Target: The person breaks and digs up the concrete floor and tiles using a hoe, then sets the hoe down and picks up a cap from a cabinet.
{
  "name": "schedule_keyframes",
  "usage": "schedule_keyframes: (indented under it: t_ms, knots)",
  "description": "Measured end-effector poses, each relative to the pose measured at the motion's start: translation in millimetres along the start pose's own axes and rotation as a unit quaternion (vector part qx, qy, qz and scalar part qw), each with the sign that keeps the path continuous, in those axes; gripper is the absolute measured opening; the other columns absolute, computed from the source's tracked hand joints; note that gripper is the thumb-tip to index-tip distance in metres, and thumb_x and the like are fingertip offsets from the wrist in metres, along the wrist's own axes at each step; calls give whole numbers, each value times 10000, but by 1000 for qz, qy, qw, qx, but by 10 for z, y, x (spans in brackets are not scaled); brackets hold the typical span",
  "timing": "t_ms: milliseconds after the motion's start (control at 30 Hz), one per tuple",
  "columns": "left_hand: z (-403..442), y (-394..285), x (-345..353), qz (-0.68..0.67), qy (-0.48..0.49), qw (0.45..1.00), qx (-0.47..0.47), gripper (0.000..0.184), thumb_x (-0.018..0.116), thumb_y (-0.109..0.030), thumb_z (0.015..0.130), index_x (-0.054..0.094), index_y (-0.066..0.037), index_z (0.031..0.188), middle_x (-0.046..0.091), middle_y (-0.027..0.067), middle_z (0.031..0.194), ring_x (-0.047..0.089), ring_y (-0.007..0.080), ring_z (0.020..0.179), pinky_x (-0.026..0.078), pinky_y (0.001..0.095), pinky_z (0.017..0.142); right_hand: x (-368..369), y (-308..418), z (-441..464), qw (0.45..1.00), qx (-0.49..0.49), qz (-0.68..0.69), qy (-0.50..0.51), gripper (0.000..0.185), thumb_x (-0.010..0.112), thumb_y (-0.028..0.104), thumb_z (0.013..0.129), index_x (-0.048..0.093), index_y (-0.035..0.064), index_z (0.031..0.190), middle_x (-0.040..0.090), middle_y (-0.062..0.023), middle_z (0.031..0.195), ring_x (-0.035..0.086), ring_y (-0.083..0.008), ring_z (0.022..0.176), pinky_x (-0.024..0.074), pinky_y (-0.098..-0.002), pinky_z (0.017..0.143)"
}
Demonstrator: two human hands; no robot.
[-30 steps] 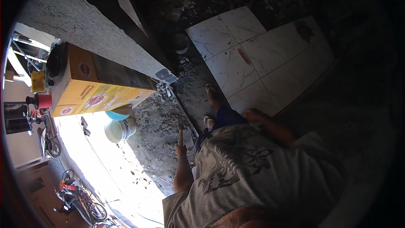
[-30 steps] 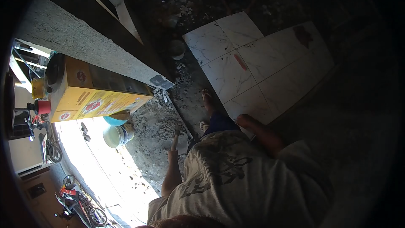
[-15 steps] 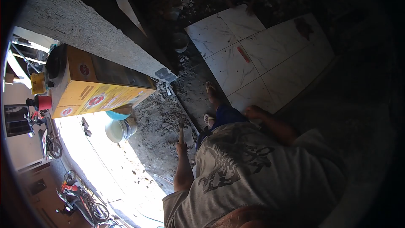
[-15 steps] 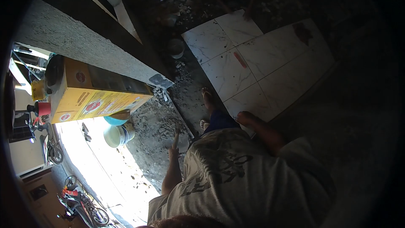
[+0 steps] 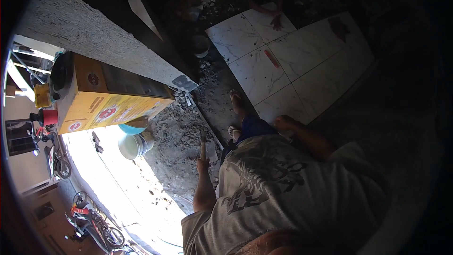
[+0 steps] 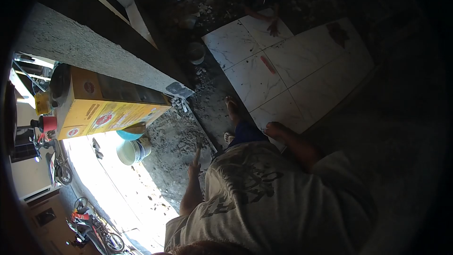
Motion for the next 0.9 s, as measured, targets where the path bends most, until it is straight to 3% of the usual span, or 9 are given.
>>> schedule_keyframes:
  t_ms: [100,200,400,900]
  knots:
    - [59,99,66,-63,37,997,-31,573,704,-343,696,508,24,1089,630,230,920,609,375,919,487,449,777,-17,3,-25,1000,1,-10,11,381,605,367,764,632,33,945,628,-197,945,607,-331,905,464,-404,802]
    - [521,442,235,19,-15,1000,-9,578,712,-364,678,528,28,1059,625,239,927,599,381,937,482,455,783,-28,10,-51,999,-13,-33,4,382,605,374,765,634,38,945,631,-192,944,608,-328,907,467,-406,799]
    - [373,271,199,14,-29,999,-25,523,710,-374,674,576,34,973,622,245,925,597,390,927,478,461,779,-50,16,-61,999,-13,-45,5,375,603,374,772,633,40,941,631,-189,948,605,-335,914,466,-406,805]
    - [381,255,201,34,-52,998,-8,474,729,-341,669,588,24,937,623,237,920,594,395,923,475,469,775,-36,8,-35,999,-42,-23,5,379,592,361,791,622,24,962,621,-203,960,600,-344,913,459,-415,800]
Point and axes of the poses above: each hand's wrist, its own z-axis towards the middle knuckle, its own x-axis out of the palm, y = z × x, the point moved 7 cm from there along z, towards the middle knuckle
